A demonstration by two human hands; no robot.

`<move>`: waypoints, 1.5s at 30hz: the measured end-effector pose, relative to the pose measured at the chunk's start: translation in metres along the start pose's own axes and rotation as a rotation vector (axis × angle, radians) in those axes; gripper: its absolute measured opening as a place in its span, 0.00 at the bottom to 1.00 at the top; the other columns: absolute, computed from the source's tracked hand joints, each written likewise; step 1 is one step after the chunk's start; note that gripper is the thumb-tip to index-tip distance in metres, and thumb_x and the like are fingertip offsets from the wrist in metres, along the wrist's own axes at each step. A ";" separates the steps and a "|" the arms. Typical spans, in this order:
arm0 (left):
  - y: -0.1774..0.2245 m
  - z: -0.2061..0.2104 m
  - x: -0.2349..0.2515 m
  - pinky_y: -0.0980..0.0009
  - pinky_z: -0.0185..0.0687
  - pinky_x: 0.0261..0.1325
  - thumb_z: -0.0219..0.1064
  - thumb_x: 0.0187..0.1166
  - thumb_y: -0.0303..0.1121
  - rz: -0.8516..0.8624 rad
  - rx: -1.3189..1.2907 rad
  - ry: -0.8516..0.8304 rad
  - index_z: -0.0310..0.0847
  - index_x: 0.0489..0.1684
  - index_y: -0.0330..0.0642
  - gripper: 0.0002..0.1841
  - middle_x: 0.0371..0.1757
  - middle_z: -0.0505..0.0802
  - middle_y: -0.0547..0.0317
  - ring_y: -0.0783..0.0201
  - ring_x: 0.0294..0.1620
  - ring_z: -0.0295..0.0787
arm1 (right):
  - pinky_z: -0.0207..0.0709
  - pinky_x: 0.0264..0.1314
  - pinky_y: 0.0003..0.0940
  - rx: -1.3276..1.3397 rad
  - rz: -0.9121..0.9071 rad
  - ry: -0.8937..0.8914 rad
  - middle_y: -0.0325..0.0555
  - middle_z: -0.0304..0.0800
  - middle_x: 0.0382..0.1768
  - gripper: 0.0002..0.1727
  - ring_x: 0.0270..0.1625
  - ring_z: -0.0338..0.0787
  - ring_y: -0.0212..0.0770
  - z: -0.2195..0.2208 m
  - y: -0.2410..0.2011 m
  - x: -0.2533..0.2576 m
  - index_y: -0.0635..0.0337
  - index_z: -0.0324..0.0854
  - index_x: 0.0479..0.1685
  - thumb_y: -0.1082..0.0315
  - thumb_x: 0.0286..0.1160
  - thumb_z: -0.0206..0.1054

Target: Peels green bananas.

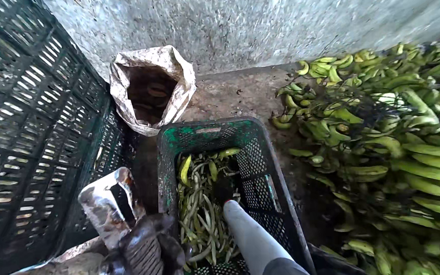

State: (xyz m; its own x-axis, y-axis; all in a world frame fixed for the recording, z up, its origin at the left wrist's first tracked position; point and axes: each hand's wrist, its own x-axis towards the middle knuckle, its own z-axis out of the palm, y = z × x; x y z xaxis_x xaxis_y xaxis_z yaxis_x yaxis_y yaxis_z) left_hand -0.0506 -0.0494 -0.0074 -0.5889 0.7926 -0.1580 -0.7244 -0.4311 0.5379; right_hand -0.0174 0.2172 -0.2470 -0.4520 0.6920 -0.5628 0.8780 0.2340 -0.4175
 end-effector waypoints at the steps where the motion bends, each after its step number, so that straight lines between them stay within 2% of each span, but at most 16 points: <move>1: -0.006 0.002 -0.003 0.60 0.93 0.48 0.53 0.90 0.54 0.113 0.024 -0.080 0.78 0.73 0.39 0.29 0.50 0.94 0.45 0.54 0.46 0.95 | 0.65 0.84 0.57 0.106 -0.034 0.004 0.63 0.72 0.81 0.33 0.83 0.72 0.59 -0.006 0.008 -0.003 0.59 0.63 0.87 0.57 0.85 0.60; 3: -0.006 0.020 0.000 0.60 0.94 0.46 0.57 0.86 0.57 0.140 -0.002 -0.079 0.81 0.74 0.43 0.30 0.50 0.96 0.46 0.53 0.45 0.97 | 0.71 0.79 0.52 0.335 -0.072 0.047 0.62 0.80 0.73 0.28 0.75 0.80 0.56 -0.026 0.018 -0.017 0.63 0.71 0.81 0.61 0.84 0.63; 5: -0.011 0.021 0.002 0.63 0.93 0.36 0.55 0.89 0.53 0.237 0.134 -0.091 0.79 0.70 0.41 0.26 0.46 0.95 0.45 0.55 0.40 0.96 | 0.81 0.65 0.50 0.544 -0.075 0.092 0.59 0.87 0.62 0.26 0.61 0.88 0.51 -0.050 0.023 -0.035 0.62 0.77 0.74 0.64 0.76 0.69; 6: -0.012 0.021 0.001 0.65 0.92 0.40 0.54 0.90 0.55 0.276 0.216 -0.141 0.75 0.75 0.40 0.29 0.51 0.93 0.45 0.56 0.43 0.94 | 0.82 0.63 0.49 0.610 -0.081 0.101 0.59 0.87 0.61 0.26 0.60 0.88 0.50 -0.067 0.021 -0.046 0.63 0.78 0.72 0.64 0.76 0.71; 8: -0.005 0.053 -0.006 0.72 0.91 0.37 0.60 0.82 0.62 0.276 0.378 0.049 0.83 0.69 0.49 0.30 0.48 0.95 0.57 0.65 0.40 0.94 | 0.83 0.59 0.47 0.679 -0.103 0.135 0.59 0.87 0.56 0.26 0.55 0.88 0.48 -0.102 0.015 -0.068 0.65 0.78 0.69 0.62 0.73 0.74; 10: -0.004 0.061 -0.009 0.73 0.90 0.36 0.60 0.81 0.63 0.294 0.476 0.133 0.81 0.69 0.49 0.30 0.48 0.93 0.60 0.68 0.38 0.92 | 0.83 0.56 0.46 0.626 -0.170 0.151 0.56 0.90 0.53 0.25 0.50 0.90 0.46 -0.146 0.010 -0.094 0.62 0.80 0.67 0.61 0.71 0.75; 15: -0.012 0.058 -0.008 0.76 0.88 0.36 0.53 0.90 0.53 0.341 0.586 0.169 0.76 0.71 0.43 0.25 0.46 0.92 0.63 0.70 0.37 0.89 | 0.87 0.48 0.36 1.112 -0.500 0.245 0.50 0.88 0.53 0.28 0.46 0.90 0.39 -0.227 0.007 -0.162 0.60 0.70 0.76 0.66 0.77 0.69; 18: -0.024 0.063 -0.008 0.73 0.88 0.38 0.51 0.92 0.49 0.342 0.661 0.167 0.75 0.71 0.41 0.23 0.43 0.91 0.63 0.69 0.36 0.88 | 0.88 0.47 0.42 1.443 -0.575 0.018 0.50 0.89 0.54 0.26 0.48 0.91 0.44 -0.221 0.000 -0.177 0.51 0.66 0.79 0.53 0.87 0.55; 20: -0.035 0.065 -0.011 0.72 0.89 0.37 0.52 0.92 0.48 0.300 0.712 0.160 0.74 0.74 0.40 0.24 0.43 0.91 0.60 0.68 0.35 0.89 | 0.89 0.49 0.45 1.399 -0.552 0.025 0.56 0.89 0.56 0.29 0.51 0.92 0.47 -0.201 -0.017 -0.186 0.59 0.66 0.79 0.57 0.82 0.62; 23: -0.059 0.056 -0.017 0.63 0.90 0.35 0.53 0.90 0.51 0.188 0.838 0.203 0.76 0.73 0.39 0.26 0.47 0.91 0.51 0.59 0.34 0.89 | 0.84 0.69 0.36 1.151 -0.564 0.200 0.53 0.84 0.68 0.40 0.66 0.87 0.38 -0.184 -0.030 -0.207 0.63 0.63 0.83 0.61 0.72 0.75; 26: -0.088 0.044 -0.028 0.64 0.89 0.35 0.52 0.90 0.52 0.031 0.885 0.227 0.78 0.73 0.42 0.27 0.44 0.93 0.52 0.59 0.34 0.91 | 0.84 0.68 0.30 1.135 -0.671 0.223 0.55 0.83 0.68 0.40 0.65 0.88 0.35 -0.181 -0.023 -0.232 0.68 0.58 0.84 0.68 0.73 0.73; 29: -0.100 0.062 -0.036 0.66 0.89 0.40 0.47 0.93 0.49 0.026 0.872 0.138 0.75 0.71 0.38 0.25 0.43 0.91 0.54 0.63 0.36 0.89 | 0.83 0.69 0.29 1.159 -0.758 0.213 0.57 0.79 0.70 0.42 0.66 0.86 0.35 -0.182 -0.012 -0.252 0.72 0.53 0.86 0.72 0.73 0.71; 33: -0.102 0.106 -0.032 0.74 0.80 0.22 0.50 0.93 0.43 0.193 0.724 0.160 0.79 0.60 0.37 0.19 0.26 0.87 0.61 0.69 0.20 0.82 | 0.85 0.67 0.31 1.077 -0.813 0.261 0.54 0.83 0.67 0.39 0.63 0.88 0.36 -0.183 -0.001 -0.262 0.69 0.61 0.82 0.67 0.71 0.75; 39: -0.135 0.058 -0.048 0.63 0.90 0.42 0.47 0.94 0.48 -0.289 0.802 0.097 0.75 0.72 0.38 0.24 0.43 0.89 0.54 0.63 0.38 0.89 | 0.90 0.50 0.42 1.325 -0.783 0.149 0.54 0.88 0.56 0.38 0.52 0.92 0.45 -0.232 -0.005 -0.283 0.60 0.61 0.81 0.63 0.70 0.72; 42: -0.129 0.071 -0.047 0.68 0.84 0.30 0.47 0.93 0.52 -0.237 0.775 0.092 0.77 0.65 0.44 0.23 0.33 0.86 0.59 0.66 0.27 0.83 | 0.87 0.58 0.42 1.349 -0.852 -0.003 0.50 0.87 0.56 0.32 0.53 0.90 0.42 -0.243 0.009 -0.255 0.51 0.62 0.84 0.52 0.83 0.61; 45: -0.089 0.100 -0.036 0.68 0.88 0.40 0.54 0.90 0.50 -0.073 1.032 -0.009 0.73 0.77 0.46 0.24 0.46 0.91 0.58 0.67 0.37 0.89 | 0.89 0.42 0.34 1.419 -0.793 -0.107 0.46 0.89 0.41 0.22 0.38 0.90 0.37 -0.245 0.010 -0.245 0.54 0.71 0.73 0.52 0.92 0.49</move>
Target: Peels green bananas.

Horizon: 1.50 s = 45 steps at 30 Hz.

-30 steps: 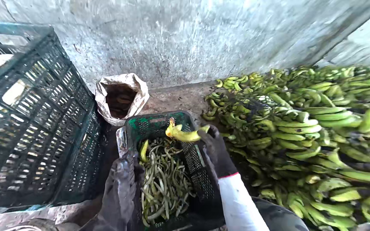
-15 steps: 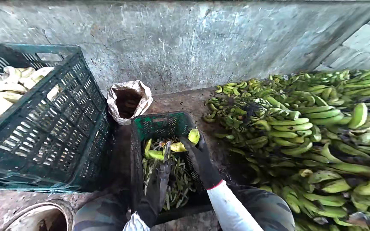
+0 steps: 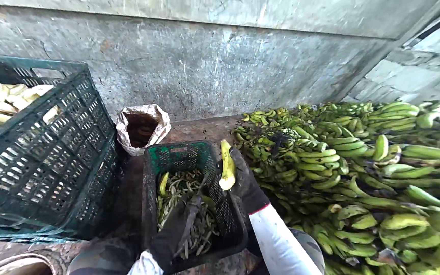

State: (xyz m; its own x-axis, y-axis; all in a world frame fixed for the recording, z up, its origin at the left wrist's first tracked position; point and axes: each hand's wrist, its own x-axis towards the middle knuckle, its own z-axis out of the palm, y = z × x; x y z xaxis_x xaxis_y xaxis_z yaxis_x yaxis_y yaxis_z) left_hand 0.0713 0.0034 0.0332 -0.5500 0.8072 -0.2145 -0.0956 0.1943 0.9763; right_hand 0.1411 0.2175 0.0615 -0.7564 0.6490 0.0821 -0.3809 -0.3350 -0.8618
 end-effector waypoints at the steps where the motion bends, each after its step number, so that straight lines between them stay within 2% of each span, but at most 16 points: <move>1: 0.014 -0.009 0.001 0.65 0.89 0.47 0.56 0.88 0.54 0.057 0.181 -0.037 0.74 0.77 0.50 0.26 0.49 0.92 0.60 0.67 0.42 0.90 | 0.89 0.37 0.32 0.017 0.036 -0.007 0.46 0.89 0.38 0.21 0.35 0.90 0.36 0.000 0.000 -0.001 0.55 0.73 0.69 0.52 0.93 0.46; 4: 0.047 -0.023 0.003 0.54 0.86 0.57 0.57 0.84 0.63 0.193 0.629 -0.105 0.78 0.76 0.59 0.29 0.54 0.92 0.60 0.63 0.51 0.90 | 0.88 0.37 0.31 0.088 0.083 -0.072 0.46 0.88 0.37 0.22 0.35 0.90 0.35 -0.006 0.009 -0.002 0.57 0.75 0.64 0.51 0.90 0.49; 9: 0.056 -0.028 0.014 0.45 0.77 0.74 0.59 0.85 0.59 0.230 0.862 -0.130 0.74 0.82 0.53 0.31 0.69 0.88 0.48 0.49 0.69 0.86 | 0.91 0.40 0.36 0.293 0.161 -0.187 0.47 0.91 0.38 0.24 0.37 0.93 0.38 -0.002 0.023 -0.009 0.56 0.78 0.59 0.44 0.85 0.57; 13: 0.050 -0.032 0.032 0.37 0.73 0.73 0.64 0.83 0.53 0.231 1.016 0.051 0.73 0.84 0.54 0.31 0.71 0.85 0.38 0.35 0.71 0.82 | 0.90 0.37 0.36 0.444 0.281 -0.221 0.47 0.93 0.36 0.25 0.36 0.94 0.40 0.010 0.044 -0.019 0.53 0.83 0.50 0.43 0.86 0.51; 17: 0.034 -0.052 0.060 0.33 0.79 0.63 0.65 0.82 0.52 0.211 0.928 0.398 0.76 0.80 0.55 0.28 0.66 0.88 0.36 0.33 0.63 0.86 | 0.88 0.27 0.33 0.367 0.286 -0.223 0.44 0.93 0.34 0.24 0.29 0.92 0.37 0.013 0.059 -0.036 0.51 0.82 0.55 0.40 0.78 0.63; 19: 0.039 -0.065 0.062 0.31 0.80 0.62 0.63 0.84 0.56 0.147 0.767 0.439 0.73 0.82 0.57 0.29 0.68 0.86 0.39 0.36 0.62 0.87 | 0.89 0.26 0.37 0.325 0.250 -0.191 0.45 0.92 0.33 0.26 0.28 0.92 0.39 0.007 0.055 -0.038 0.52 0.81 0.58 0.43 0.71 0.72; 21: 0.044 -0.067 0.053 0.34 0.82 0.60 0.60 0.85 0.57 0.172 0.679 0.332 0.74 0.81 0.57 0.28 0.64 0.89 0.45 0.42 0.59 0.89 | 0.89 0.25 0.36 0.271 0.165 -0.143 0.45 0.92 0.33 0.26 0.28 0.93 0.38 0.001 0.046 -0.031 0.54 0.79 0.57 0.47 0.67 0.76; 24: 0.037 -0.048 0.033 0.50 0.87 0.53 0.57 0.86 0.58 0.272 0.583 0.043 0.80 0.75 0.59 0.25 0.51 0.93 0.58 0.60 0.46 0.91 | 0.90 0.34 0.33 0.055 -0.054 -0.025 0.44 0.91 0.35 0.24 0.32 0.92 0.35 -0.005 0.035 -0.012 0.57 0.78 0.59 0.48 0.75 0.69; 28: 0.038 -0.029 0.015 0.49 0.83 0.67 0.60 0.82 0.62 0.306 0.600 -0.110 0.78 0.79 0.54 0.31 0.62 0.91 0.53 0.56 0.60 0.90 | 0.88 0.44 0.33 -0.168 -0.145 0.123 0.43 0.86 0.44 0.28 0.40 0.89 0.34 -0.008 0.033 0.000 0.58 0.64 0.77 0.51 0.85 0.55; 31: 0.037 -0.038 0.033 0.40 0.78 0.71 0.62 0.83 0.57 0.331 0.772 0.003 0.77 0.80 0.54 0.30 0.67 0.89 0.46 0.45 0.67 0.86 | 0.89 0.43 0.29 0.066 -0.041 -0.049 0.38 0.92 0.39 0.15 0.39 0.92 0.30 0.003 0.050 -0.015 0.51 0.80 0.56 0.54 0.84 0.56; 33: 0.031 -0.050 0.050 0.35 0.78 0.66 0.65 0.83 0.51 0.336 0.873 0.200 0.79 0.79 0.56 0.26 0.65 0.89 0.41 0.37 0.64 0.86 | 0.87 0.44 0.28 0.207 0.037 -0.216 0.39 0.93 0.39 0.12 0.41 0.92 0.31 0.015 0.063 -0.020 0.54 0.86 0.49 0.59 0.83 0.60; 36: 0.032 -0.071 0.064 0.31 0.80 0.60 0.65 0.84 0.51 0.219 0.804 0.405 0.75 0.80 0.54 0.27 0.66 0.87 0.38 0.34 0.62 0.87 | 0.89 0.52 0.30 0.220 0.042 -0.320 0.38 0.94 0.50 0.19 0.49 0.93 0.31 0.014 0.073 -0.031 0.51 0.81 0.64 0.55 0.79 0.67; 38: 0.035 -0.072 0.056 0.32 0.81 0.59 0.63 0.83 0.57 0.223 0.722 0.390 0.75 0.80 0.54 0.30 0.66 0.87 0.41 0.38 0.61 0.88 | 0.89 0.43 0.30 0.122 -0.014 -0.191 0.37 0.93 0.43 0.20 0.42 0.92 0.30 0.014 0.067 -0.030 0.51 0.81 0.60 0.48 0.78 0.68; 40: 0.030 -0.061 0.043 0.40 0.85 0.60 0.57 0.83 0.63 0.271 0.665 0.260 0.73 0.81 0.58 0.32 0.62 0.90 0.49 0.48 0.57 0.90 | 0.88 0.44 0.28 0.001 -0.164 -0.025 0.36 0.89 0.43 0.22 0.42 0.90 0.28 0.015 0.058 -0.018 0.51 0.75 0.65 0.47 0.82 0.63; 43: 0.028 -0.035 0.018 0.44 0.82 0.67 0.56 0.82 0.64 0.310 0.642 0.114 0.74 0.83 0.54 0.35 0.66 0.89 0.47 0.48 0.63 0.89 | 0.87 0.45 0.32 -0.167 -0.383 0.299 0.39 0.84 0.48 0.28 0.43 0.88 0.30 0.026 0.042 0.004 0.53 0.62 0.78 0.49 0.84 0.57; 45: 0.029 -0.025 0.008 0.42 0.80 0.68 0.56 0.81 0.66 0.342 0.668 0.124 0.75 0.82 0.51 0.37 0.69 0.89 0.45 0.46 0.66 0.87 | 0.85 0.54 0.32 -0.272 -0.440 0.480 0.41 0.81 0.58 0.33 0.52 0.86 0.30 0.039 0.031 0.009 0.51 0.54 0.87 0.49 0.86 0.54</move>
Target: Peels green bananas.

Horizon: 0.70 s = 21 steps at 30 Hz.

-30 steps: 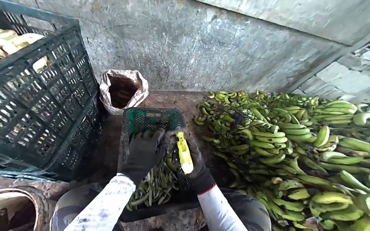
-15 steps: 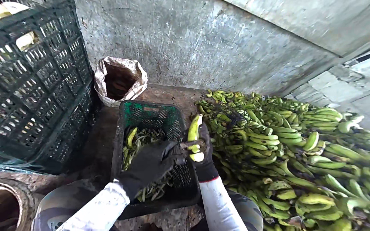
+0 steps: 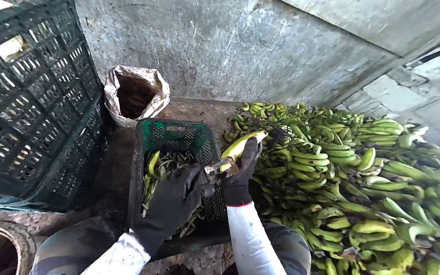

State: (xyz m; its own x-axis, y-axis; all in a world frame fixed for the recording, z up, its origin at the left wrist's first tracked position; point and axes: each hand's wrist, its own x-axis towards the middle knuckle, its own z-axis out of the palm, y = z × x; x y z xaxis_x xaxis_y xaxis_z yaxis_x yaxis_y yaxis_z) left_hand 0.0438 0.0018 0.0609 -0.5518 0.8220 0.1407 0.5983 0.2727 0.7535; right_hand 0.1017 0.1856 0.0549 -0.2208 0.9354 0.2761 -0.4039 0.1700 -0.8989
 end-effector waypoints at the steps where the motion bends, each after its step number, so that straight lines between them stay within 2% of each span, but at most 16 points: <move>1: 0.002 0.000 -0.001 0.42 0.80 0.68 0.56 0.81 0.65 0.003 0.010 0.014 0.76 0.82 0.51 0.37 0.69 0.88 0.44 0.44 0.66 0.87 | 0.84 0.57 0.32 -0.032 -0.008 0.022 0.42 0.80 0.61 0.34 0.54 0.86 0.30 0.004 -0.004 0.001 0.51 0.52 0.88 0.49 0.87 0.53; 2: 0.001 -0.001 0.002 0.41 0.80 0.68 0.57 0.81 0.65 0.001 0.018 0.025 0.75 0.82 0.50 0.36 0.68 0.88 0.42 0.42 0.66 0.87 | 0.84 0.57 0.32 -0.034 0.004 -0.007 0.41 0.80 0.60 0.33 0.54 0.86 0.30 0.006 -0.006 0.000 0.50 0.53 0.87 0.49 0.88 0.52; 3: -0.002 -0.004 0.006 0.40 0.79 0.68 0.57 0.82 0.63 -0.010 0.021 0.023 0.75 0.82 0.50 0.35 0.68 0.88 0.41 0.41 0.66 0.87 | 0.85 0.52 0.31 0.003 0.051 -0.094 0.38 0.82 0.56 0.29 0.50 0.87 0.29 0.004 -0.004 -0.002 0.48 0.58 0.84 0.50 0.88 0.52; 5: -0.017 -0.009 0.021 0.39 0.80 0.66 0.57 0.84 0.60 -0.031 0.038 0.046 0.75 0.82 0.51 0.33 0.64 0.90 0.42 0.42 0.63 0.88 | 0.87 0.40 0.30 0.204 0.263 -0.432 0.36 0.88 0.41 0.18 0.39 0.89 0.29 -0.008 0.006 -0.007 0.44 0.74 0.66 0.50 0.85 0.57; 7: -0.039 -0.015 0.038 0.37 0.82 0.62 0.58 0.85 0.58 -0.095 0.051 0.070 0.75 0.81 0.56 0.29 0.62 0.90 0.45 0.43 0.59 0.89 | 0.88 0.42 0.29 0.352 0.534 -0.801 0.40 0.92 0.41 0.17 0.39 0.91 0.32 -0.015 0.011 -0.012 0.49 0.82 0.58 0.51 0.79 0.65; 9: -0.052 -0.021 0.051 0.35 0.81 0.63 0.60 0.87 0.50 -0.194 0.043 0.098 0.76 0.79 0.57 0.24 0.64 0.90 0.46 0.43 0.61 0.89 | 0.86 0.52 0.26 0.299 0.622 -0.988 0.37 0.92 0.46 0.19 0.46 0.90 0.28 -0.018 0.004 -0.020 0.53 0.80 0.62 0.53 0.80 0.63; 11: -0.058 -0.025 0.055 0.33 0.81 0.60 0.60 0.89 0.49 -0.257 0.037 0.121 0.76 0.78 0.56 0.22 0.63 0.90 0.44 0.42 0.58 0.90 | 0.86 0.57 0.28 0.214 0.619 -0.948 0.39 0.92 0.49 0.22 0.50 0.91 0.29 -0.024 -0.002 -0.027 0.58 0.76 0.67 0.56 0.80 0.62; 13: -0.055 -0.022 0.051 0.34 0.82 0.60 0.60 0.87 0.53 -0.243 0.048 0.100 0.75 0.79 0.59 0.24 0.63 0.90 0.46 0.43 0.59 0.90 | 0.88 0.55 0.35 0.179 0.586 -0.784 0.46 0.91 0.49 0.26 0.48 0.91 0.36 -0.029 0.002 -0.023 0.60 0.72 0.72 0.57 0.78 0.63; 14: -0.050 -0.019 0.047 0.35 0.82 0.62 0.60 0.87 0.55 -0.213 0.050 0.072 0.74 0.81 0.60 0.26 0.63 0.90 0.47 0.44 0.60 0.90 | 0.88 0.52 0.39 0.201 0.558 -0.705 0.49 0.90 0.48 0.27 0.47 0.91 0.39 -0.030 0.006 -0.018 0.58 0.71 0.73 0.56 0.78 0.64; 16: -0.039 -0.007 0.038 0.38 0.82 0.64 0.59 0.86 0.56 -0.115 0.058 0.049 0.74 0.81 0.57 0.28 0.62 0.91 0.46 0.45 0.60 0.89 | 0.89 0.48 0.39 0.272 0.484 -0.570 0.45 0.89 0.45 0.22 0.44 0.91 0.38 -0.023 0.009 -0.007 0.49 0.72 0.69 0.53 0.81 0.62; 18: -0.025 0.002 0.028 0.37 0.77 0.69 0.57 0.85 0.59 -0.039 0.091 0.066 0.74 0.83 0.53 0.32 0.67 0.89 0.42 0.41 0.66 0.87 | 0.89 0.44 0.40 0.321 0.411 -0.425 0.41 0.89 0.42 0.17 0.42 0.91 0.37 -0.012 0.007 0.000 0.46 0.75 0.64 0.51 0.87 0.54; 21: -0.015 0.012 0.018 0.32 0.77 0.64 0.53 0.80 0.65 0.079 0.218 0.210 0.78 0.80 0.52 0.36 0.64 0.90 0.36 0.33 0.64 0.87 | 0.88 0.37 0.39 0.387 0.359 -0.174 0.40 0.87 0.39 0.17 0.39 0.90 0.36 0.003 -0.002 0.008 0.45 0.75 0.59 0.47 0.90 0.49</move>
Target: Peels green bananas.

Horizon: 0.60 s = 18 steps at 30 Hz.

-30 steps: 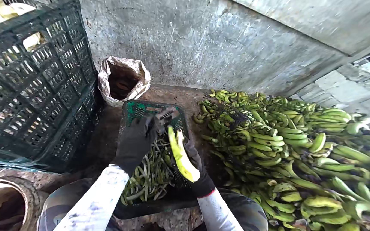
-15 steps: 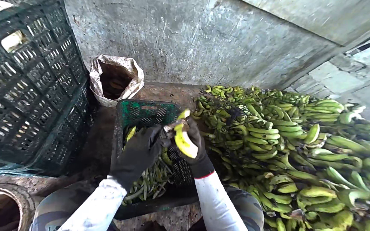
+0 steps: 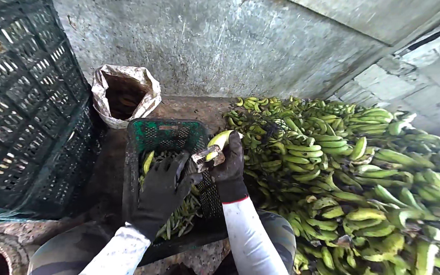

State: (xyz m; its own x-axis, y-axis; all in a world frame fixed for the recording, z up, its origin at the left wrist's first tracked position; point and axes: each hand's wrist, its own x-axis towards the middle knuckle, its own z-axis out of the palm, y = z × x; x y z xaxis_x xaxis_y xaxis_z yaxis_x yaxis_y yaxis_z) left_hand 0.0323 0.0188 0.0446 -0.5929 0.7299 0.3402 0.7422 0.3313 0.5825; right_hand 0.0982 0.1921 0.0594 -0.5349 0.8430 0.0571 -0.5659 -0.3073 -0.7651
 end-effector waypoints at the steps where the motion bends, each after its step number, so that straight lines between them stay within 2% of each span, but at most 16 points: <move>1: 0.000 0.003 -0.002 0.32 0.78 0.62 0.53 0.79 0.67 0.032 0.038 0.062 0.80 0.78 0.52 0.37 0.61 0.91 0.35 0.32 0.61 0.88 | 0.87 0.37 0.40 0.030 -0.014 0.055 0.40 0.87 0.40 0.18 0.39 0.91 0.37 0.004 -0.002 0.001 0.45 0.75 0.58 0.46 0.90 0.48; 4: -0.002 0.003 -0.003 0.34 0.79 0.62 0.56 0.79 0.64 0.032 0.047 0.082 0.81 0.77 0.51 0.35 0.60 0.91 0.35 0.32 0.60 0.89 | 0.87 0.39 0.39 -0.061 0.010 0.019 0.41 0.86 0.41 0.19 0.40 0.90 0.37 0.002 -0.004 -0.001 0.46 0.74 0.61 0.46 0.91 0.46; 6: -0.007 -0.004 0.005 0.35 0.78 0.66 0.59 0.82 0.58 -0.052 -0.041 -0.036 0.77 0.81 0.52 0.31 0.64 0.89 0.37 0.35 0.63 0.87 | 0.87 0.39 0.34 -0.215 0.112 -0.186 0.38 0.87 0.39 0.18 0.38 0.89 0.32 -0.010 -0.005 -0.006 0.46 0.77 0.58 0.48 0.91 0.47; 7: -0.013 -0.006 0.012 0.35 0.77 0.67 0.58 0.84 0.57 -0.100 -0.088 -0.107 0.74 0.83 0.54 0.31 0.68 0.88 0.39 0.37 0.66 0.86 | 0.86 0.43 0.31 -0.256 0.196 -0.339 0.36 0.88 0.40 0.18 0.40 0.89 0.31 -0.018 -0.008 -0.009 0.46 0.77 0.59 0.48 0.90 0.50; 9: -0.027 -0.006 0.026 0.36 0.79 0.67 0.57 0.87 0.56 -0.139 -0.165 -0.163 0.73 0.84 0.56 0.29 0.67 0.89 0.42 0.42 0.64 0.88 | 0.86 0.51 0.29 -0.362 0.349 -0.568 0.37 0.90 0.45 0.21 0.46 0.90 0.29 -0.025 -0.016 -0.015 0.50 0.77 0.65 0.49 0.82 0.60; 11: -0.041 -0.001 0.035 0.38 0.80 0.67 0.54 0.90 0.53 -0.154 -0.161 -0.196 0.75 0.82 0.58 0.25 0.66 0.90 0.48 0.46 0.63 0.89 | 0.83 0.60 0.29 -0.548 0.436 -0.655 0.39 0.89 0.52 0.27 0.52 0.88 0.28 -0.022 -0.024 -0.023 0.57 0.73 0.73 0.54 0.79 0.62; 13: -0.050 0.004 0.039 0.37 0.82 0.63 0.50 0.92 0.51 -0.197 -0.100 -0.218 0.78 0.76 0.59 0.22 0.61 0.92 0.50 0.47 0.60 0.91 | 0.82 0.66 0.29 -0.636 0.476 -0.641 0.41 0.88 0.59 0.30 0.58 0.87 0.29 -0.021 -0.026 -0.026 0.58 0.69 0.80 0.56 0.80 0.62; 14: -0.051 0.006 0.041 0.36 0.82 0.61 0.50 0.92 0.53 -0.229 -0.082 -0.230 0.79 0.75 0.60 0.22 0.59 0.93 0.50 0.46 0.59 0.91 | 0.83 0.65 0.32 -0.612 0.475 -0.603 0.43 0.88 0.59 0.30 0.57 0.88 0.32 -0.025 -0.024 -0.024 0.58 0.69 0.80 0.56 0.80 0.63; 16: -0.044 0.004 0.038 0.35 0.82 0.62 0.51 0.91 0.55 -0.247 -0.096 -0.219 0.77 0.78 0.59 0.24 0.59 0.92 0.48 0.44 0.59 0.91 | 0.85 0.57 0.36 -0.458 0.446 -0.497 0.47 0.89 0.51 0.27 0.50 0.90 0.37 -0.037 -0.016 -0.017 0.56 0.73 0.73 0.54 0.78 0.64; 18: -0.032 0.004 0.032 0.38 0.82 0.64 0.53 0.90 0.55 -0.149 -0.128 -0.163 0.76 0.80 0.53 0.27 0.62 0.92 0.47 0.45 0.60 0.91 | 0.89 0.46 0.38 -0.177 0.433 -0.425 0.46 0.91 0.41 0.19 0.41 0.92 0.38 -0.040 -0.009 -0.010 0.53 0.79 0.59 0.50 0.81 0.61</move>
State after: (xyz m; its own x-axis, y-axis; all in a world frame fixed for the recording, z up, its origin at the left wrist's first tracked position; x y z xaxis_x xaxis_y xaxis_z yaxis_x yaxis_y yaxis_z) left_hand -0.0089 0.0338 0.0334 -0.6266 0.7691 0.1262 0.5987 0.3712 0.7098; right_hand 0.1338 0.2047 0.0398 -0.9155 0.3978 -0.0594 -0.1494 -0.4733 -0.8681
